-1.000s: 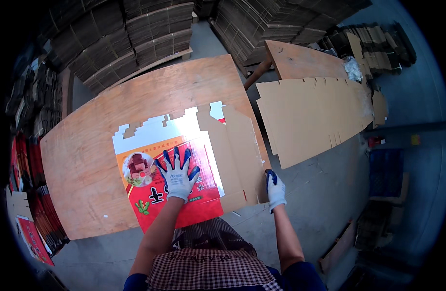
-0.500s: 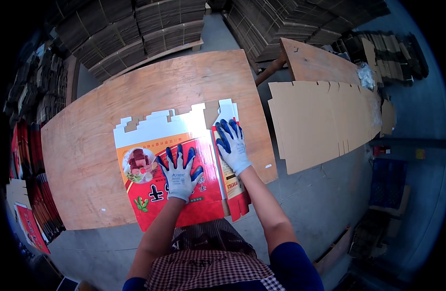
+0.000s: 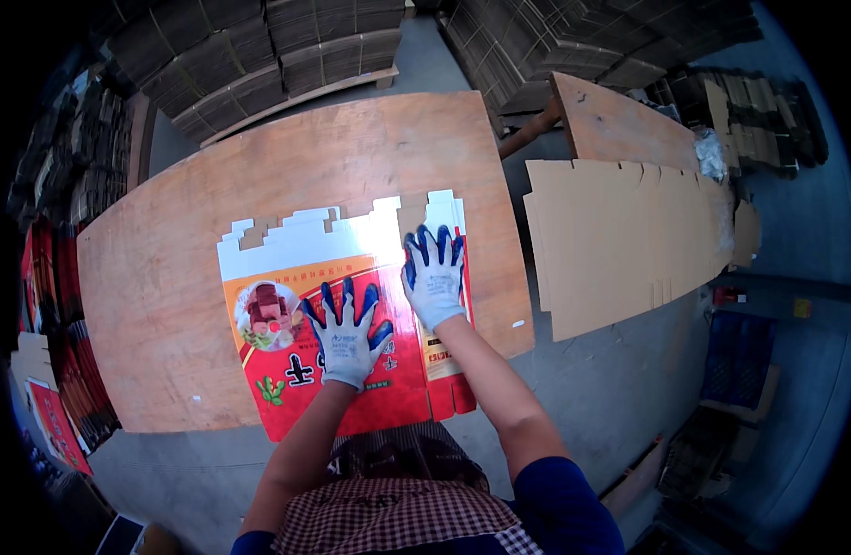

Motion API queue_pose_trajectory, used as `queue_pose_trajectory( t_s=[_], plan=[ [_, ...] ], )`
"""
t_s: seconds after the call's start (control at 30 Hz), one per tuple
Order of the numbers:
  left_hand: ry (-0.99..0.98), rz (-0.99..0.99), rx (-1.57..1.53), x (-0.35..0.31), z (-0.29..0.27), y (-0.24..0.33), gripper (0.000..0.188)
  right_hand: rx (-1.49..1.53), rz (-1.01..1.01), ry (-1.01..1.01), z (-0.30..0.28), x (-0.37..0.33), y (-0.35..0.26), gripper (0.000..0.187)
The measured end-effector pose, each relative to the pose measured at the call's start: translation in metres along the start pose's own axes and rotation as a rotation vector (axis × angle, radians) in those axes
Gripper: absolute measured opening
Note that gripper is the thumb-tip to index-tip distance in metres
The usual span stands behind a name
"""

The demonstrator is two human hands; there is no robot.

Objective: The person applies glue to a cardboard sheet and then repeatedly places printed cardboard pieces onto it, pressing them down to adhere. The person continues stacking and aligning these pieces on the work surface.

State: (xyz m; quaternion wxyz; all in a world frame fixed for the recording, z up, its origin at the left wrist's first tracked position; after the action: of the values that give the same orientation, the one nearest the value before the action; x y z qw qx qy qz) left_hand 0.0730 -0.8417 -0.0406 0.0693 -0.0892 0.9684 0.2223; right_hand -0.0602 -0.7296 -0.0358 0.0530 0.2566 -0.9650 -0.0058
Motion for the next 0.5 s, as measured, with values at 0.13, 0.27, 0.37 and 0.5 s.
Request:
queue_pose_trajectory(
  t_s=[0.13, 0.27, 0.37, 0.5],
  plan=[
    [-0.034, -0.036, 0.01, -0.002, 0.007, -0.005, 0.069, 0.014, 0.055, 0.076, 0.002, -0.004, -0.005, 0.048],
    [-0.075, -0.073, -0.012, -0.004, 0.011, -0.009, 0.068, 0.01, 0.142, 0.048, -0.001, -0.048, -0.01, 0.053],
    [-0.031, -0.041, 0.022, -0.003, 0.004, -0.003, 0.068, 0.053, 0.145, -0.014, -0.018, -0.111, -0.023, 0.058],
    [-0.01, -0.035, 0.012, -0.001, 0.007, -0.003, 0.072, 0.113, 0.066, -0.052, -0.021, -0.204, -0.031, 0.063]
  ],
)
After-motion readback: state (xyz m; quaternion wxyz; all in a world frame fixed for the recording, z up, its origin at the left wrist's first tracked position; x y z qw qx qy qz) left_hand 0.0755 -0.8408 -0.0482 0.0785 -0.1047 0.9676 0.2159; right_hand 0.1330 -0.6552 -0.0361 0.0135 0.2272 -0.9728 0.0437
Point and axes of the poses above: each hand's wrist, its own x-axis towards the middle knuckle, its own z-axis out of the palm, y = z × x, the point moved 10 cm from there along x, towards the middle knuckle, and after that the axes turned 9 degrees about -x, right-handed, at the moved point
